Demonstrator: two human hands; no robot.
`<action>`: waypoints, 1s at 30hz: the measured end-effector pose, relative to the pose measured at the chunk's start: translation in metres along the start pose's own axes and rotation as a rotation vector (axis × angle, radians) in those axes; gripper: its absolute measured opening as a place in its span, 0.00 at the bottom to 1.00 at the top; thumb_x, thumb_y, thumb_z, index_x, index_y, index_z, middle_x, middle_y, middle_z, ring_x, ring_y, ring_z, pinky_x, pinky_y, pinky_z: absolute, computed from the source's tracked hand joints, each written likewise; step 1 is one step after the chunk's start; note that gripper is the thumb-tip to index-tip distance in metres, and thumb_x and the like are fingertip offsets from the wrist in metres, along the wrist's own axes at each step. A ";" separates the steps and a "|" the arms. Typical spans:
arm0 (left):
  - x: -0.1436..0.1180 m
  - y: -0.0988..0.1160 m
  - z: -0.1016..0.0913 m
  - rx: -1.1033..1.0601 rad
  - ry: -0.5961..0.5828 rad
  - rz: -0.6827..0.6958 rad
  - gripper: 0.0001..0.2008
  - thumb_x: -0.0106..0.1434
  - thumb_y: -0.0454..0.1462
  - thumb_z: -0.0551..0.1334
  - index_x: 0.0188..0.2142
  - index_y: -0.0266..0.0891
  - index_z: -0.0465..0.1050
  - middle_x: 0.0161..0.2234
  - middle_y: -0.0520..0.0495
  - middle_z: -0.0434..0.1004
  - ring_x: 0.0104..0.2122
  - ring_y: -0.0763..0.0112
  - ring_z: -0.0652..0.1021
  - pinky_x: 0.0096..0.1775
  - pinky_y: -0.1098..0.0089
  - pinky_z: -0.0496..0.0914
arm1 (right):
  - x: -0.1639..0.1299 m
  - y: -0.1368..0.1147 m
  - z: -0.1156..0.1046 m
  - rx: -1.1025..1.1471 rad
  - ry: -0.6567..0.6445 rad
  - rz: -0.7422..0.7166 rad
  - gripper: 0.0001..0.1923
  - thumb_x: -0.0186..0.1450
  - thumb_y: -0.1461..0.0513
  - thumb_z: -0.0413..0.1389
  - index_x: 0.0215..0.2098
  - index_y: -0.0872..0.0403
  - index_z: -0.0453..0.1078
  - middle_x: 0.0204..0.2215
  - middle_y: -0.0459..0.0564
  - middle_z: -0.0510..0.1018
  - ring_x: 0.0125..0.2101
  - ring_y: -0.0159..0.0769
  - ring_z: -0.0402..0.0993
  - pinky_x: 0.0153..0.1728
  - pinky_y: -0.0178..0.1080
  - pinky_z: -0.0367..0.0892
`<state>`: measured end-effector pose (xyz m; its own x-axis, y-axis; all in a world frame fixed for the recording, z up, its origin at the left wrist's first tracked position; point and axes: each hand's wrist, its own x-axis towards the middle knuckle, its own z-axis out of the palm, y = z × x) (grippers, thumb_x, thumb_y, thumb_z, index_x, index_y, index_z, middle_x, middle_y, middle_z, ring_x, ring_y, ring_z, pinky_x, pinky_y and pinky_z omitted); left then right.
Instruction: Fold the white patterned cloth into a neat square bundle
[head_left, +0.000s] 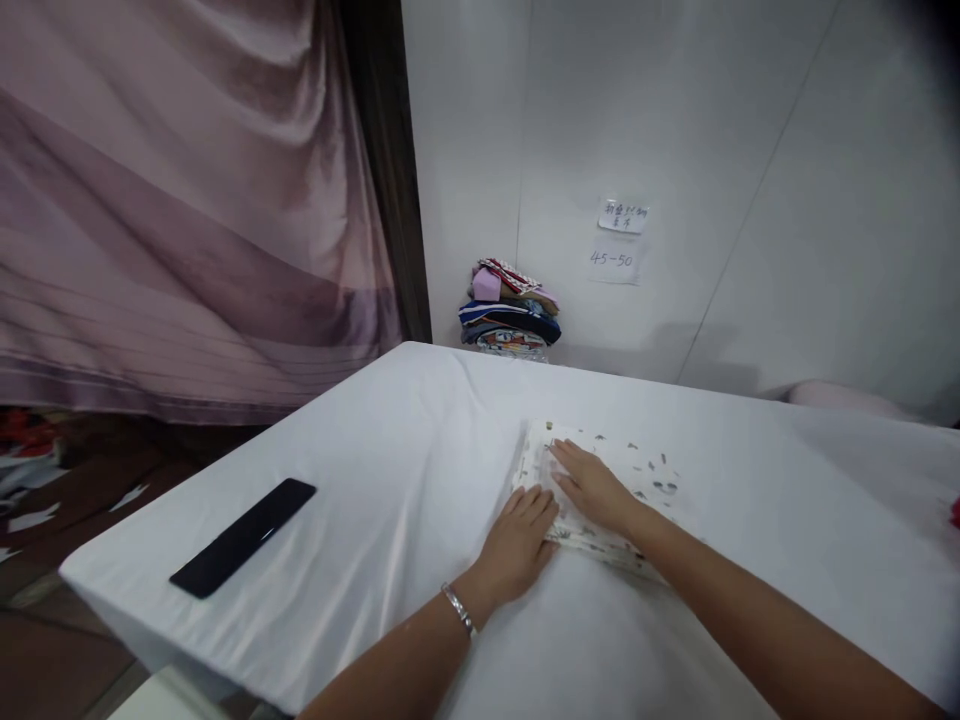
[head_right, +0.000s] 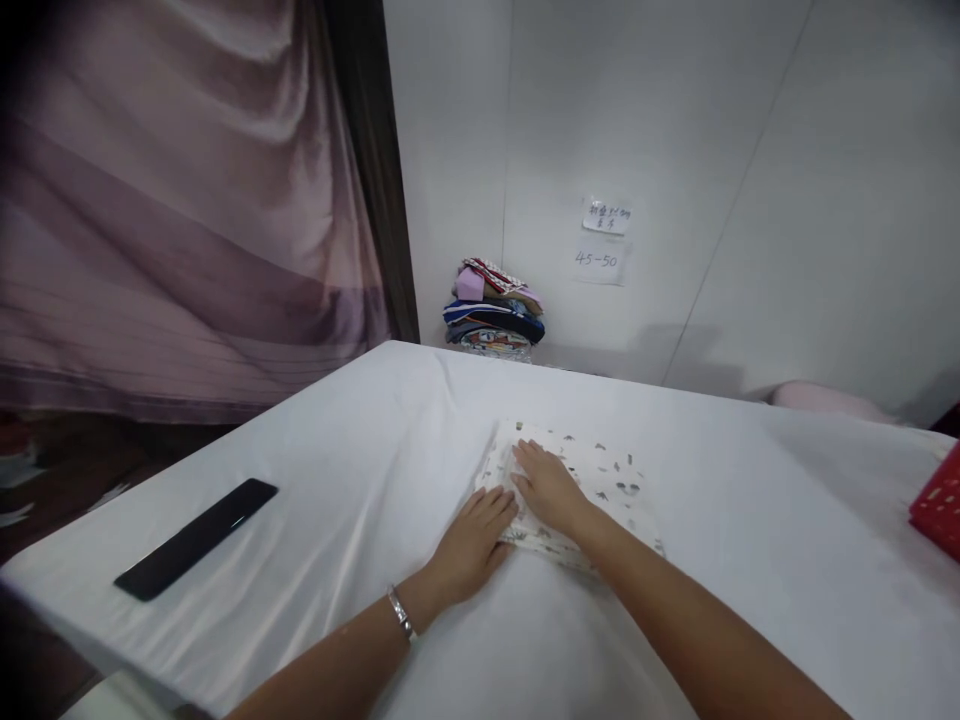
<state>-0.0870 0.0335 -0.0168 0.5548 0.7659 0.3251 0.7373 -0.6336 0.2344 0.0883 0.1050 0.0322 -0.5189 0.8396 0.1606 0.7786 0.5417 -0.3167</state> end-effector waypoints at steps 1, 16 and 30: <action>0.000 0.000 -0.001 -0.007 -0.007 -0.003 0.24 0.63 0.38 0.55 0.58 0.39 0.57 0.60 0.43 0.59 0.61 0.59 0.57 0.60 0.52 0.52 | 0.016 0.000 0.002 -0.011 -0.005 -0.009 0.27 0.67 0.58 0.41 0.61 0.64 0.55 0.61 0.60 0.55 0.62 0.43 0.47 0.60 0.45 0.46; -0.003 -0.005 0.005 -0.085 -0.060 -0.031 0.32 0.62 0.48 0.55 0.62 0.39 0.49 0.63 0.43 0.49 0.63 0.61 0.51 0.62 0.55 0.49 | 0.097 0.027 0.049 0.071 -0.118 0.077 0.30 0.67 0.50 0.38 0.62 0.56 0.53 0.63 0.53 0.51 0.63 0.43 0.42 0.60 0.49 0.39; -0.001 -0.002 -0.002 -0.112 -0.121 -0.046 0.33 0.60 0.43 0.58 0.62 0.39 0.49 0.63 0.43 0.49 0.63 0.60 0.50 0.62 0.53 0.49 | 0.161 0.081 0.005 0.260 -0.427 0.267 0.25 0.48 0.47 0.62 0.37 0.54 0.76 0.43 0.56 0.77 0.43 0.49 0.72 0.44 0.42 0.66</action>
<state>-0.0894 0.0334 -0.0162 0.5687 0.7977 0.2006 0.7191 -0.6006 0.3496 0.0661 0.2845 0.0276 -0.4544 0.8264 -0.3324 0.8181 0.2395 -0.5228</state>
